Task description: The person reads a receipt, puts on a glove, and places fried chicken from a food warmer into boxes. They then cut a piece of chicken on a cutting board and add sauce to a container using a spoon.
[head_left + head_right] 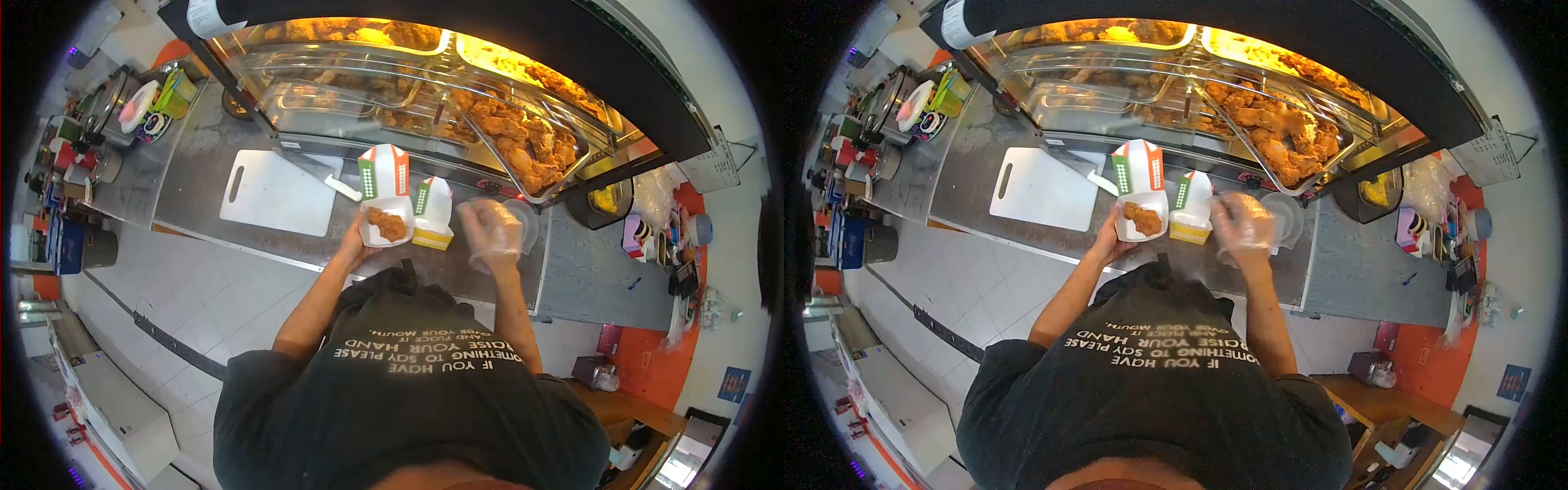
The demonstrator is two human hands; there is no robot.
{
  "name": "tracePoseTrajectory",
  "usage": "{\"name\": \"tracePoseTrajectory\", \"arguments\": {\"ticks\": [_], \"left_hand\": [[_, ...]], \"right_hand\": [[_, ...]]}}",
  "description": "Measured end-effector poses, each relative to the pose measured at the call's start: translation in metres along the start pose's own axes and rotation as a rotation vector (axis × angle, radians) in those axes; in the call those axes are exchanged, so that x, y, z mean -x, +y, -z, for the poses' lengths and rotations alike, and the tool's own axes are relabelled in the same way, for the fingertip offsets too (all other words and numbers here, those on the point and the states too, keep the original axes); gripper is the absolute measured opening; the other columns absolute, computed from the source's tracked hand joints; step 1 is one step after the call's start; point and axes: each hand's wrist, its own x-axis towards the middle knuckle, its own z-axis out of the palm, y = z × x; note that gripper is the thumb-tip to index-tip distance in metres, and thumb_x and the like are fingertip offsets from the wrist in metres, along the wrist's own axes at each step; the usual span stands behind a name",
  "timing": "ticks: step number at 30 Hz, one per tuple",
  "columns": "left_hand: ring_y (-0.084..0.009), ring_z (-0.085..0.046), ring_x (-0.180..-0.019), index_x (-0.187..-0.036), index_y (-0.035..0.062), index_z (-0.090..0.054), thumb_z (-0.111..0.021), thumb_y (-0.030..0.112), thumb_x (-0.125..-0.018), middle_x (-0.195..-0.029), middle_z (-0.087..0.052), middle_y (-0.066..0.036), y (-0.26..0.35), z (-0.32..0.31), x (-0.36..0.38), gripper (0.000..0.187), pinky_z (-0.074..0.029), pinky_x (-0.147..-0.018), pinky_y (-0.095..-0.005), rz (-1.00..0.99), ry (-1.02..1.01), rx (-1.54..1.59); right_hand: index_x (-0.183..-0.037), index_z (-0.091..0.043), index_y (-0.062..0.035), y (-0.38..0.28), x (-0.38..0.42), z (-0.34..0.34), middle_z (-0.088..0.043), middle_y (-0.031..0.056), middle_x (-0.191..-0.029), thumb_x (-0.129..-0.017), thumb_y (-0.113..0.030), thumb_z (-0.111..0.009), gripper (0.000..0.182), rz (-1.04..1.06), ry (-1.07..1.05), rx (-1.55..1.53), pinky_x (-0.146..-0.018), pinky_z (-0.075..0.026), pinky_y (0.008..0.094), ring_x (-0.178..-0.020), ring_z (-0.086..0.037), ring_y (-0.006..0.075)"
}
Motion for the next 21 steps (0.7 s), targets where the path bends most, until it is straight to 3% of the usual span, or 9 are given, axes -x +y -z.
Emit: {"name": "tracePoseTrajectory", "arguments": {"ticks": [1, 2, 4, 7, 9, 12, 17, 19, 21], "left_hand": [[-0.0268, -0.056, -0.118, -0.149, 0.0181, -0.029, -0.029, 0.063, -0.097, -0.141, -0.048, -0.007, -0.003, 0.012, -0.005, 0.069, -0.054, -0.086, -0.0481, -0.017, 0.092, -0.145], [-0.0215, -0.056, -0.115, -0.147, 0.0185, -0.032, -0.03, 0.067, -0.095, -0.139, -0.051, -0.002, -0.008, 0.022, -0.01, 0.07, -0.054, -0.081, -0.0436, -0.009, 0.141, -0.186], [-0.0206, -0.056, -0.116, -0.148, 0.0188, -0.032, -0.031, 0.064, -0.097, -0.139, -0.05, -0.003, -0.013, 0.027, -0.019, 0.068, -0.055, -0.081, -0.044, -0.005, 0.203, -0.232], [-0.0212, -0.054, -0.118, -0.15, 0.0165, -0.029, -0.036, 0.057, -0.099, -0.14, -0.05, -0.006, -0.027, 0.027, -0.037, 0.065, -0.053, -0.084, -0.0441, -0.012, 0.247, -0.297], [-0.0227, -0.054, -0.119, -0.151, 0.014, -0.026, -0.038, 0.052, -0.1, -0.14, -0.049, -0.008, -0.039, 0.025, -0.057, 0.065, -0.052, -0.087, -0.0438, -0.027, 0.229, -0.314], [-0.0368, -0.043, -0.13, -0.15, 0.0017, -0.027, -0.051, 0.03, -0.098, -0.143, -0.041, -0.024, -0.074, 0.044, -0.107, 0.064, -0.034, -0.11, -0.0376, -0.278, 0.187, -0.555], [-0.0403, -0.039, -0.132, -0.147, -0.0019, -0.031, -0.059, 0.028, -0.091, -0.14, -0.042, -0.03, -0.073, 0.026, -0.11, 0.069, -0.031, -0.111, -0.0414, -0.359, 0.281, -0.904], [-0.0411, -0.04, -0.131, -0.146, -0.0028, -0.032, -0.062, 0.029, -0.089, -0.139, -0.043, -0.03, -0.073, 0.019, -0.107, 0.072, -0.032, -0.11, -0.0426, -0.394, 0.277, -0.901], [-0.0403, -0.039, -0.131, -0.144, -0.0024, -0.035, -0.063, 0.03, -0.088, -0.138, -0.043, -0.03, -0.067, 0.01, -0.099, 0.071, -0.032, -0.11, -0.0423, -0.325, 0.432, -0.944]], "right_hand": [[-0.1, -0.066, -0.0066, 0.001, -0.003, 0.008, -0.069, 0.0105, -0.083, -0.086, -0.033, -0.071, 0.03, -0.248, -0.055, -0.075, -0.061, -0.051, 0.0357, -0.07, -0.065, 0.024], [-0.1, -0.066, -0.0066, 0.022, -0.008, 0.007, -0.069, 0.0105, -0.083, -0.086, -0.033, -0.071, 0.03, -0.244, -0.056, -0.075, -0.061, -0.051, 0.0357, -0.07, -0.065, 0.024], [-0.109, -0.062, -0.0041, 0.057, -0.026, 0.0, -0.067, 0.0096, -0.088, -0.092, -0.04, -0.064, 0.04, -0.798, 0.049, -0.819, -0.062, -0.049, 0.0324, -0.069, -0.062, 0.0209], [-0.11, -0.059, 0.0018, 0.046, -0.035, 0.026, -0.064, 0.0112, -0.088, -0.092, -0.044, -0.063, 0.049, -0.855, 0.04, -1.276, -0.063, -0.05, 0.0328, -0.069, -0.06, 0.0213], [-0.112, -0.057, 0.0034, 0.047, -0.039, 0.029, -0.062, 0.0139, -0.09, -0.093, -0.042, -0.061, 0.05, -0.863, 0.089, -1.302, -0.064, -0.049, 0.0329, -0.072, -0.059, 0.0229], [-0.109, -0.058, -0.001, 0.096, -0.046, 0.03, -0.062, 0.012, -0.093, -0.096, -0.036, -0.057, 0.038, -0.779, 0.159, -1.559, -0.068, -0.049, 0.0386, -0.077, -0.057, 0.0261], [-0.109, -0.058, -0.0049, 0.124, -0.081, 0.041, -0.061, 0.0093, -0.093, -0.094, -0.035, -0.06, 0.033, -0.807, 0.284, -1.488, -0.071, -0.049, 0.0386, -0.08, -0.057, 0.0244], [-0.114, -0.059, -0.012, 0.137, -0.088, 0.039, -0.059, 0.0061, -0.108, -0.092, -0.04, -0.062, 0.036, -0.713, 0.045, -1.358, -0.078, -0.048, 0.0373, -0.095, -0.057, 0.0216], [-0.108, -0.064, -0.0072, 0.139, -0.081, 0.024, -0.063, 0.0033, -0.087, -0.091, -0.037, -0.064, 0.034, -0.604, -0.092, -0.967, -0.06, -0.049, 0.0292, -0.069, -0.06, 0.0165]]}}
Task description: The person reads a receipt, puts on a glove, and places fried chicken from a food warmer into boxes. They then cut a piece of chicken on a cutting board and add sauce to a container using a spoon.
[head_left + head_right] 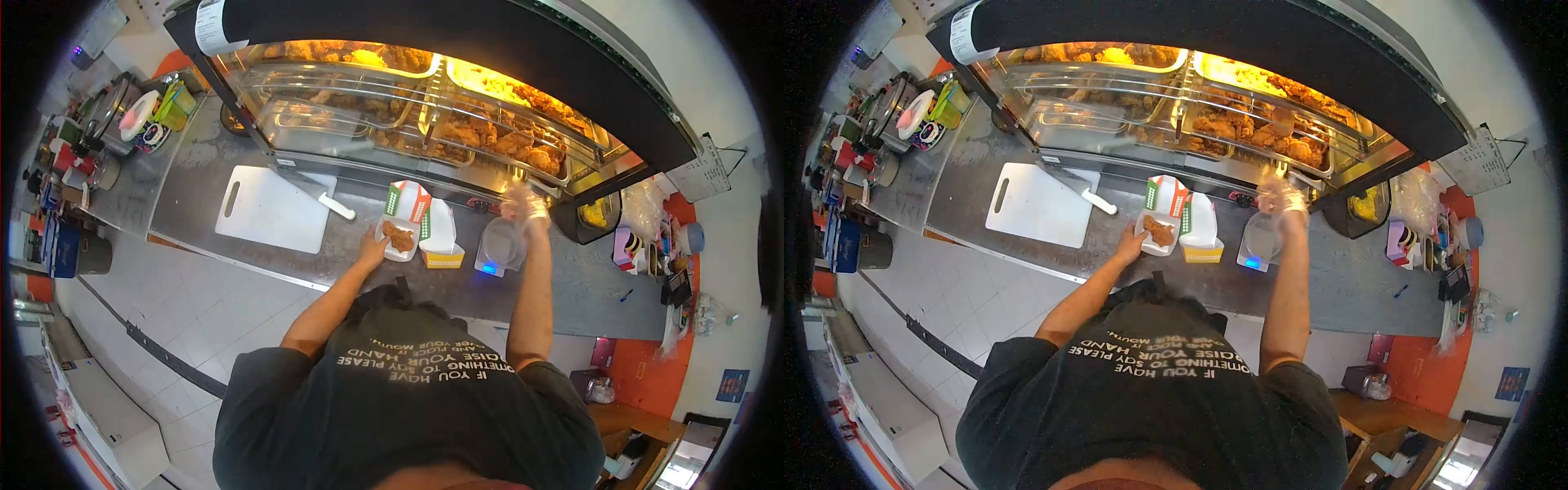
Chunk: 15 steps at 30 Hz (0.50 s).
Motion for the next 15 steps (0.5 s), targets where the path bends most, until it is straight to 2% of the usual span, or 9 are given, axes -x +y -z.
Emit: {"name": "tracePoseTrajectory", "arguments": {"ticks": [2, 3, 4, 5, 6, 10, 12, 14, 15], "left_hand": [[-0.0391, -0.044, -0.127, -0.141, -0.0035, -0.038, -0.064, 0.032, -0.088, -0.134, -0.048, -0.028, 0.006, 0.007, 0.01, 0.069, -0.035, -0.108, -0.0437, -0.048, 0.09, -0.025], [-0.0379, -0.049, -0.123, -0.138, -0.0046, -0.042, -0.064, 0.034, -0.088, -0.129, -0.053, -0.027, 0.009, 0.01, 0.014, 0.067, -0.037, -0.106, -0.045, -0.089, 0.176, -0.048], [-0.0379, -0.049, -0.123, -0.138, -0.0046, -0.042, -0.064, 0.034, -0.088, -0.129, -0.053, -0.027, 0.012, 0.017, 0.02, 0.067, -0.037, -0.106, -0.045, -0.098, 0.176, -0.042], [-0.0364, -0.056, -0.113, -0.135, -0.0044, -0.044, -0.064, 0.037, -0.088, -0.122, -0.058, -0.024, 0.013, 0.025, 0.026, 0.066, -0.041, -0.101, -0.0449, -0.095, 0.08, 0.055], [-0.0348, -0.062, -0.103, -0.132, -0.0043, -0.047, -0.063, 0.041, -0.088, -0.115, -0.064, -0.021, 0.022, 0.028, 0.03, 0.065, -0.045, -0.097, -0.0449, -0.091, -0.021, 0.151], [-0.0307, -0.068, -0.082, -0.124, -0.0037, -0.052, -0.063, 0.048, -0.087, -0.097, -0.069, -0.016, 0.063, 0.027, 0.048, 0.064, -0.053, -0.082, -0.044, 0.199, -0.491, 0.346], [-0.0292, -0.069, -0.08, -0.116, -0.0029, -0.057, -0.064, 0.049, -0.086, -0.091, -0.069, -0.016, 0.078, 0.009, 0.039, 0.06, -0.057, -0.067, -0.0407, 0.509, -0.774, 0.137], [-0.0293, -0.07, -0.078, -0.113, -0.0039, -0.057, -0.064, 0.046, -0.086, -0.089, -0.069, -0.016, 0.086, -0.015, 0.04, 0.057, -0.057, -0.062, -0.0424, 0.596, -0.68, 0.271], [-0.0294, -0.071, -0.077, -0.111, -0.0049, -0.057, -0.064, 0.043, -0.086, -0.086, -0.069, -0.017, 0.087, -0.024, 0.037, 0.054, -0.058, -0.057, -0.0441, 0.675, -0.587, 0.391]], "right_hand": [[-0.096, -0.071, -0.0043, 0.037, -0.004, 0.003, -0.07, 0.0054, -0.081, -0.09, -0.025, -0.062, 0.023, 0.272, -0.237, 0.426, -0.063, -0.053, 0.0288, -0.069, -0.064, 0.0161], [-0.092, -0.072, -0.0028, 0.03, -0.001, -0.009, -0.073, 0.0079, -0.09, -0.088, -0.021, -0.062, 0.021, 0.864, -0.49, 1.046, -0.072, -0.055, 0.032, -0.08, -0.069, 0.0192], [-0.091, -0.072, -0.0045, 0.032, 0.017, -0.028, -0.073, 0.0104, -0.095, -0.086, -0.02, -0.062, 0.019, 0.415, -0.458, 0.912, -0.079, -0.054, 0.0349, -0.09, -0.069, 0.0237], [-0.092, -0.072, -0.0099, 0.004, 0.041, -0.057, -0.071, 0.0111, -0.089, -0.081, -0.028, -0.068, 0.022, 0.291, -0.318, 1.08, -0.079, -0.053, 0.0362, -0.086, -0.068, 0.0265], [-0.089, -0.071, -0.0087, 0.03, 0.019, -0.052, -0.07, 0.0106, -0.085, -0.083, -0.028, -0.067, 0.021, 0.603, -0.232, 1.206, -0.077, -0.053, 0.0382, -0.083, -0.068, 0.0285], [-0.087, -0.071, -0.0098, -0.071, 0.041, -0.093, -0.07, 0.0112, -0.083, -0.083, -0.026, -0.067, 0.017, 0.927, 0.364, 1.008, -0.072, -0.052, 0.04, -0.081, -0.067, 0.0297], [-0.087, -0.071, -0.0098, -0.111, 0.041, -0.107, -0.07, 0.0117, -0.083, -0.083, -0.026, -0.066, 0.018, 0.915, 0.242, 0.935, -0.072, -0.052, 0.0399, -0.081, -0.067, 0.0301], [-0.087, -0.071, -0.0098, -0.129, 0.047, -0.118, -0.07, 0.0121, -0.083, -0.083, -0.027, -0.065, 0.019, 0.907, 0.119, 0.861, -0.072, -0.052, 0.0398, -0.08, -0.067, 0.0304], [-0.088, -0.071, -0.0098, -0.133, 0.052, -0.125, -0.07, 0.0133, -0.084, -0.083, -0.029, -0.063, 0.021, 0.687, -0.037, 1.047, -0.073, -0.052, 0.0398, -0.081, -0.067, 0.031]]}}
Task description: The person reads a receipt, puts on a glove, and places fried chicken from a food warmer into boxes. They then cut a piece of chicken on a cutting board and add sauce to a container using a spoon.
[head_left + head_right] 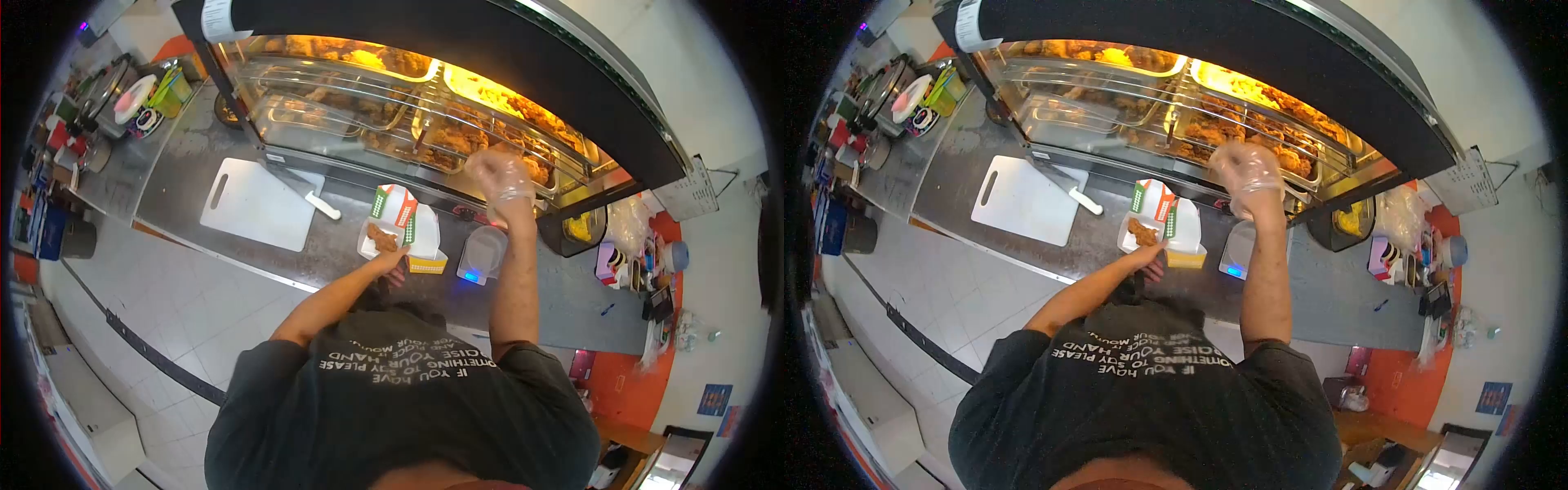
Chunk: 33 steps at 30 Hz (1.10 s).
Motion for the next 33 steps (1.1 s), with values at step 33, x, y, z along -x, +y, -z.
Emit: {"name": "tracePoseTrajectory", "arguments": {"ticks": [33], "left_hand": [[-0.0367, -0.064, -0.097, -0.118, -0.0034, -0.052, -0.07, 0.016, -0.08, -0.103, -0.066, -0.022, -0.05, -0.026, -0.044, 0.046, -0.05, -0.084, -0.0424, -0.999, 0.308, -0.493]], "right_hand": [[-0.121, -0.06, -0.0142, 0.098, 0.012, -0.144, -0.06, 0.0101, -0.126, -0.091, -0.034, -0.052, 0.037, 0.044, -0.161, 0.288, -0.099, -0.043, 0.0426, -0.12, -0.053, 0.0297]]}}
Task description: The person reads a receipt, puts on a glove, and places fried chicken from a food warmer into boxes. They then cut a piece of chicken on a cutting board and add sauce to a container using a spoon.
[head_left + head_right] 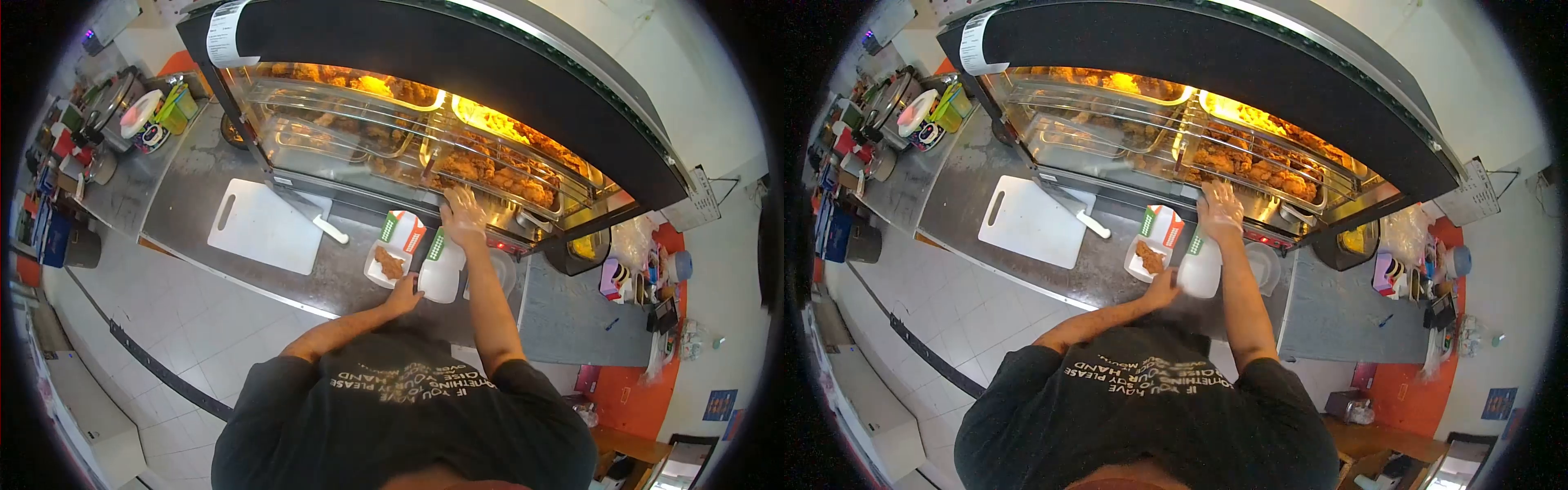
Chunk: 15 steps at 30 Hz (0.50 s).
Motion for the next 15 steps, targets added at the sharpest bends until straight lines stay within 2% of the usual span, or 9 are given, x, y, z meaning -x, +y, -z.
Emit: {"name": "tracePoseTrajectory", "arguments": {"ticks": [1, 2, 3, 4, 5, 7, 9, 11, 15], "left_hand": [[-0.0376, -0.061, -0.104, -0.124, -0.0027, -0.048, -0.07, 0.017, -0.081, -0.111, -0.062, -0.025, -0.014, -0.006, 0.0, 0.053, -0.049, -0.086, -0.0432, 0.005, -0.033, -0.007], [-0.0376, -0.061, -0.104, -0.124, -0.0027, -0.048, -0.07, 0.017, -0.081, -0.111, -0.062, -0.025, -0.015, -0.004, 0.003, 0.053, -0.049, -0.086, -0.0432, 0.006, -0.02, -0.008], [-0.0385, -0.058, -0.109, -0.127, -0.0023, -0.046, -0.071, 0.019, -0.081, -0.117, -0.059, -0.026, -0.012, 0.0, 0.006, 0.057, -0.049, -0.089, -0.0435, -0.034, -0.037, -0.053], [-0.0393, -0.056, -0.113, -0.13, -0.0019, -0.044, -0.071, 0.02, -0.081, -0.123, -0.055, -0.027, -0.003, 0.008, 0.008, 0.06, -0.048, -0.091, -0.0439, -0.07, -0.056, -0.097], [-0.0409, -0.039, -0.131, -0.139, -0.0016, -0.035, -0.072, 0.021, -0.082, -0.137, -0.043, -0.028, 0.003, 0.016, 0.011, 0.072, -0.033, -0.11, -0.0444, 0.024, -0.164, -0.024], [-0.0389, -0.044, -0.127, -0.138, -0.0007, -0.037, -0.072, 0.022, -0.082, -0.134, -0.046, -0.027, 0.014, 0.028, 0.014, 0.07, -0.037, -0.107, -0.0436, 0.025, -0.161, -0.034], [-0.0368, -0.05, -0.122, -0.137, 0.0001, -0.039, -0.073, 0.023, -0.083, -0.132, -0.049, -0.025, 0.026, 0.043, 0.019, 0.068, -0.041, -0.103, -0.0427, 0.024, -0.167, -0.046], [-0.0307, -0.061, -0.108, -0.133, 0.0025, -0.046, -0.071, 0.025, -0.085, -0.124, -0.057, -0.022, 0.038, 0.065, 0.018, 0.059, -0.049, -0.093, -0.039, 0.142, -0.355, 0.085], [-0.0234, -0.063, -0.1, -0.134, 0.0034, -0.047, -0.068, 0.023, -0.09, -0.12, -0.059, -0.017, 0.017, 0.093, 0.026, 0.053, -0.052, -0.085, -0.034, 0.089, -0.37, 0.104]], "right_hand": [[-0.124, -0.059, -0.0144, 0.004, -0.017, -0.024, -0.059, 0.0109, -0.129, -0.093, -0.039, -0.048, 0.041, -0.035, 0.065, 0.149, -0.101, -0.041, 0.044, -0.122, -0.052, 0.0309], [-0.126, -0.058, -0.0147, 0.007, -0.035, -0.04, -0.058, 0.0118, -0.131, -0.094, -0.044, -0.044, 0.046, -0.069, 0.133, 0.298, -0.103, -0.039, 0.0454, -0.123, -0.051, 0.032], [-0.126, -0.058, -0.0147, 0.009, -0.055, -0.047, -0.058, 0.0118, -0.131, -0.094, -0.044, -0.044, 0.046, -0.054, 0.136, 0.294, -0.103, -0.039, 0.0454, -0.123, -0.051, 0.032], [-0.129, -0.056, -0.0146, 0.009, -0.068, -0.052, -0.055, 0.0125, -0.135, -0.094, -0.048, -0.04, 0.051, -0.124, 0.001, 0.198, -0.106, -0.037, 0.0455, -0.125, -0.049, 0.0328], [-0.133, -0.054, -0.0145, 0.01, -0.082, -0.058, -0.052, 0.0132, -0.139, -0.094, -0.053, -0.037, 0.057, -0.204, -0.129, 0.111, -0.108, -0.034, 0.0456, -0.128, -0.047, 0.0337], [-0.133, -0.053, -0.0147, 0.016, -0.101, -0.066, -0.051, 0.013, -0.139, -0.094, -0.053, -0.036, 0.057, -0.267, -0.303, 0.045, -0.109, -0.033, 0.0458, -0.128, -0.047, 0.0335], [-0.133, -0.053, -0.0148, 0.02, -0.118, -0.074, -0.051, 0.0128, -0.14, -0.094, -0.053, -0.036, 0.058, -0.259, -0.376, 0.04, -0.109, -0.033, 0.046, -0.129, -0.046, 0.0334], [-0.134, -0.053, -0.015, 0.018, -0.13, -0.08, -0.05, 0.0126, -0.14, -0.094, -0.053, -0.036, 0.058, -0.246, -0.397, 0.046, -0.109, -0.032, 0.0462, -0.13, -0.045, 0.0333], [-0.134, -0.052, -0.0153, 0.01, -0.146, -0.094, -0.049, 0.0121, -0.141, -0.094, -0.054, -0.036, 0.058, -0.222, -0.401, 0.056, -0.11, -0.031, 0.0466, -0.131, -0.044, 0.033]]}}
